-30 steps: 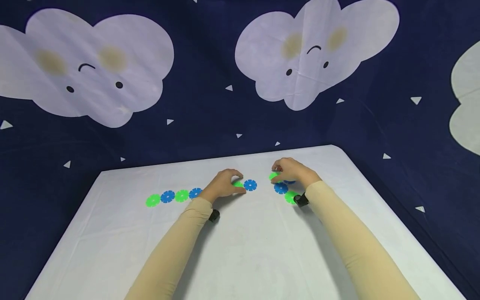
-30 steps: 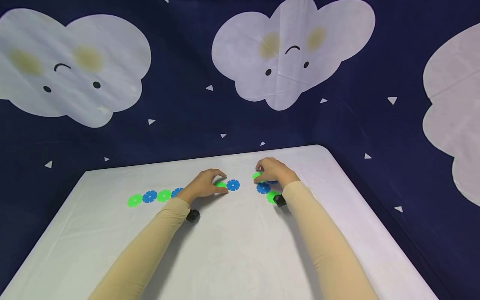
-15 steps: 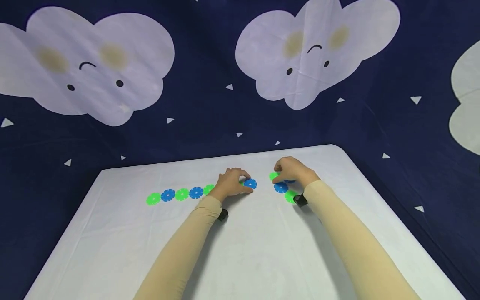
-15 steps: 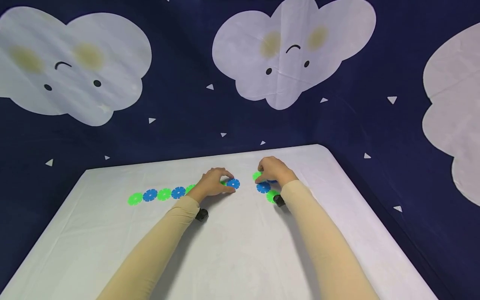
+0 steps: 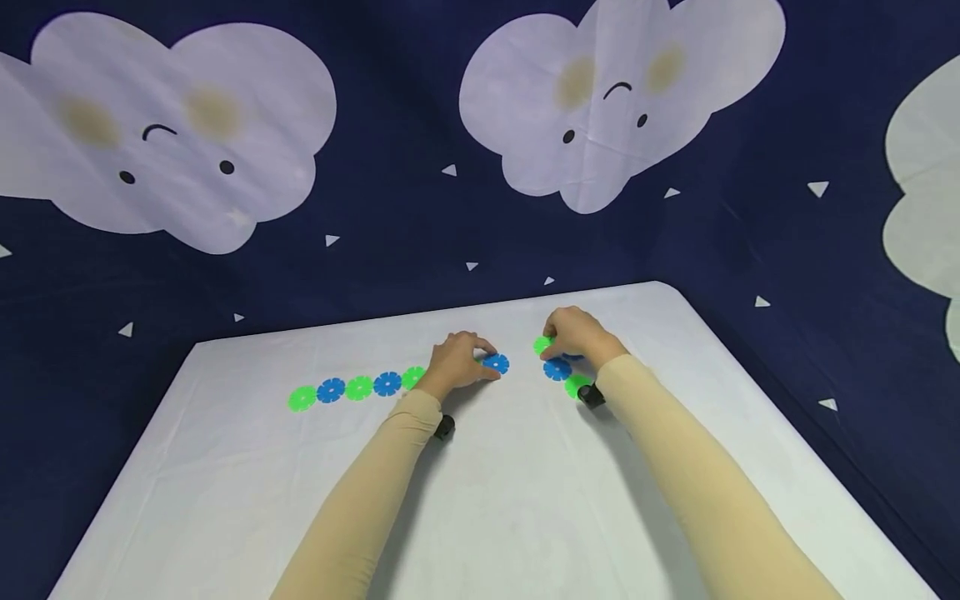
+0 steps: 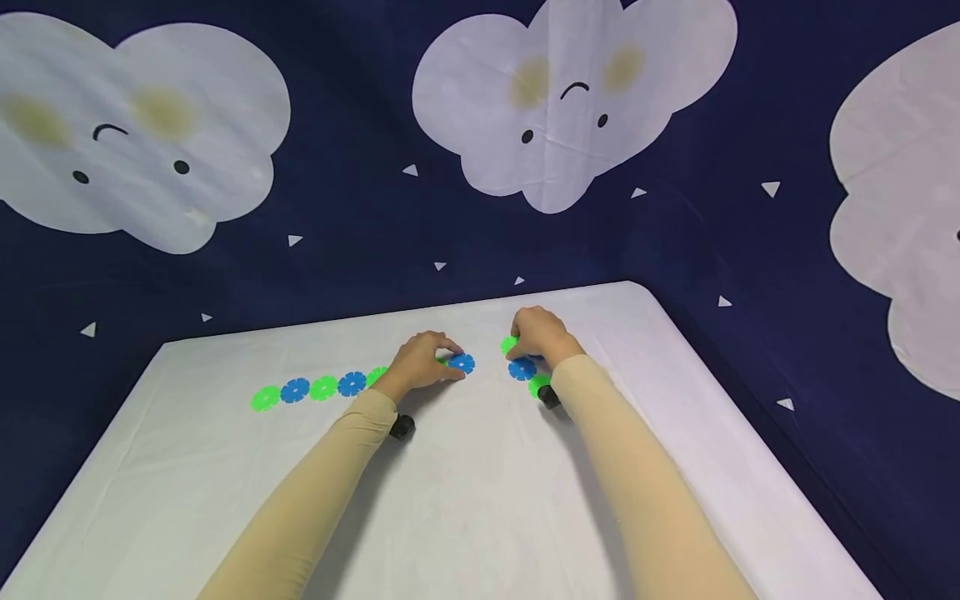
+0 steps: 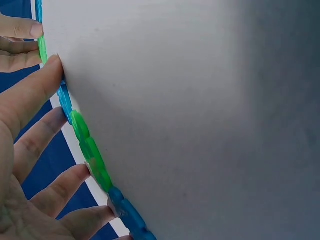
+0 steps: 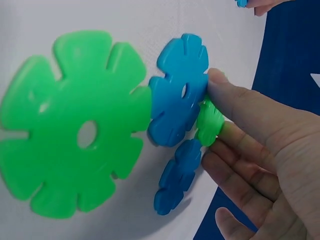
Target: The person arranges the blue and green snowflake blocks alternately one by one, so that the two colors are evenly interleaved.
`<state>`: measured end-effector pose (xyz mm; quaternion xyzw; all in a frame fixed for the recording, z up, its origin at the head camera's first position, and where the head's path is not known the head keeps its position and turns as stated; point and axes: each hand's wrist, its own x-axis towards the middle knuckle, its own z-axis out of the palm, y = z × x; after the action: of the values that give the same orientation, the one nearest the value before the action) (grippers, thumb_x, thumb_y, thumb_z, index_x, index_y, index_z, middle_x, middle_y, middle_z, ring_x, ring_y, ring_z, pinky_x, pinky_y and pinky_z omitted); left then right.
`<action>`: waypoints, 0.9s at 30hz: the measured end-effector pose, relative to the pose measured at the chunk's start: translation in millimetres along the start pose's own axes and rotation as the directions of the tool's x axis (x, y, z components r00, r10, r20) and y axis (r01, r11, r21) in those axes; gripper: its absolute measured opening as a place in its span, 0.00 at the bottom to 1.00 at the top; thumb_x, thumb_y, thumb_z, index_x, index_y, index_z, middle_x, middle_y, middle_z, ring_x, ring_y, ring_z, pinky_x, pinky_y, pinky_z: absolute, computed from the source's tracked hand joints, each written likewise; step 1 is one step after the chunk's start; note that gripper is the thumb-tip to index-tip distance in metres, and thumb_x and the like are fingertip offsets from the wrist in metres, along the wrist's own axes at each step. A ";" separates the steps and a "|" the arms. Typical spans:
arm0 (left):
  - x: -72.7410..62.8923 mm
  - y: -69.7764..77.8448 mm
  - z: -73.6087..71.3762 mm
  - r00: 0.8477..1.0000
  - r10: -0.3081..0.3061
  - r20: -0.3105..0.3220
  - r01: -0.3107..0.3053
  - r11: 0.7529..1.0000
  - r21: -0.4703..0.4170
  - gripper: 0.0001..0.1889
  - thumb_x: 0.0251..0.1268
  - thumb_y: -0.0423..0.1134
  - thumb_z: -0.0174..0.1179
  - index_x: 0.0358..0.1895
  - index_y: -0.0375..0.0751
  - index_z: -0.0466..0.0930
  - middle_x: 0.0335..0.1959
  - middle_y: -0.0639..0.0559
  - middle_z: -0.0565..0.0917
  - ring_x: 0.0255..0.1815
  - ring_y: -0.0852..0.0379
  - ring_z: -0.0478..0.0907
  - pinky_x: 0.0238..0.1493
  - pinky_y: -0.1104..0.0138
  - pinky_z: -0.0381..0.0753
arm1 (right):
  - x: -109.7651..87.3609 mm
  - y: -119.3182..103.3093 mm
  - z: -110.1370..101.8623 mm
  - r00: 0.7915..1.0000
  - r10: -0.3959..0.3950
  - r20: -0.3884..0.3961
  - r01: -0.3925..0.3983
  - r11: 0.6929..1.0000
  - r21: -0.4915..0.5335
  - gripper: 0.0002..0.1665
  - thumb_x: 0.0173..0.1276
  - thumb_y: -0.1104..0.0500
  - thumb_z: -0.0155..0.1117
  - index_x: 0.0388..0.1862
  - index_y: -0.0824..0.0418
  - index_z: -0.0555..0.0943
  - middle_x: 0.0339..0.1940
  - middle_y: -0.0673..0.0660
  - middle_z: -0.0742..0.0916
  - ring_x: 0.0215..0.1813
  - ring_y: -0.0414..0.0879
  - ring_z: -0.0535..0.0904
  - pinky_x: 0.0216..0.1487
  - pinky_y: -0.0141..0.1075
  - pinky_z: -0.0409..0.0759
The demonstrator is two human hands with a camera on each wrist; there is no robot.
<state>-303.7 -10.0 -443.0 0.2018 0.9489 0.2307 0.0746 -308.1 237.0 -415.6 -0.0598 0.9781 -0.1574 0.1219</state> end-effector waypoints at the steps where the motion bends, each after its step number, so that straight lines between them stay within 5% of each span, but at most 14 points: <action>1: -0.2 -0.1 -0.9 1.000 -0.003 -0.006 0.003 1.000 -0.002 0.22 0.61 0.51 0.80 0.59 0.54 0.91 0.75 0.44 0.80 0.81 0.35 0.70 0.79 0.31 0.64 | 0.6 -1.6 -0.5 1.000 0.006 -0.005 -0.006 1.000 -0.003 0.29 0.66 0.52 0.82 0.60 0.67 0.88 0.59 0.63 0.91 0.61 0.58 0.86 0.69 0.52 0.83; 10: 2.8 0.6 -0.2 0.999 -0.039 -0.007 0.039 0.999 -0.014 0.22 0.58 0.50 0.82 0.57 0.54 0.92 0.73 0.45 0.82 0.79 0.39 0.73 0.79 0.34 0.68 | 0.0 -3.3 0.5 0.999 0.004 -0.038 -0.005 0.999 -0.042 0.29 0.63 0.50 0.84 0.57 0.63 0.85 0.52 0.59 0.90 0.51 0.53 0.83 0.62 0.52 0.84; 18: 4.5 2.8 0.3 0.998 -0.056 0.000 0.056 0.998 -0.023 0.23 0.58 0.50 0.83 0.57 0.53 0.92 0.72 0.47 0.82 0.78 0.41 0.74 0.78 0.40 0.72 | -0.8 -4.3 4.3 0.998 -0.037 -0.054 0.031 0.993 -0.114 0.32 0.64 0.49 0.83 0.64 0.57 0.83 0.56 0.61 0.91 0.55 0.56 0.87 0.65 0.58 0.82; 27: 0.0 5.8 -1.1 0.998 -0.062 -0.006 0.062 0.998 -0.029 0.22 0.58 0.50 0.82 0.57 0.53 0.92 0.72 0.46 0.83 0.77 0.41 0.75 0.77 0.43 0.74 | -1.1 -4.2 -2.8 0.998 -0.047 0.028 0.049 0.997 -0.054 0.36 0.65 0.52 0.82 0.69 0.62 0.83 0.63 0.63 0.89 0.62 0.57 0.86 0.68 0.57 0.83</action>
<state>-302.0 -5.8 -439.3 0.1705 0.9516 0.2425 0.0813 -307.4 234.0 -411.4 -0.0886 0.9786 -0.1327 0.1296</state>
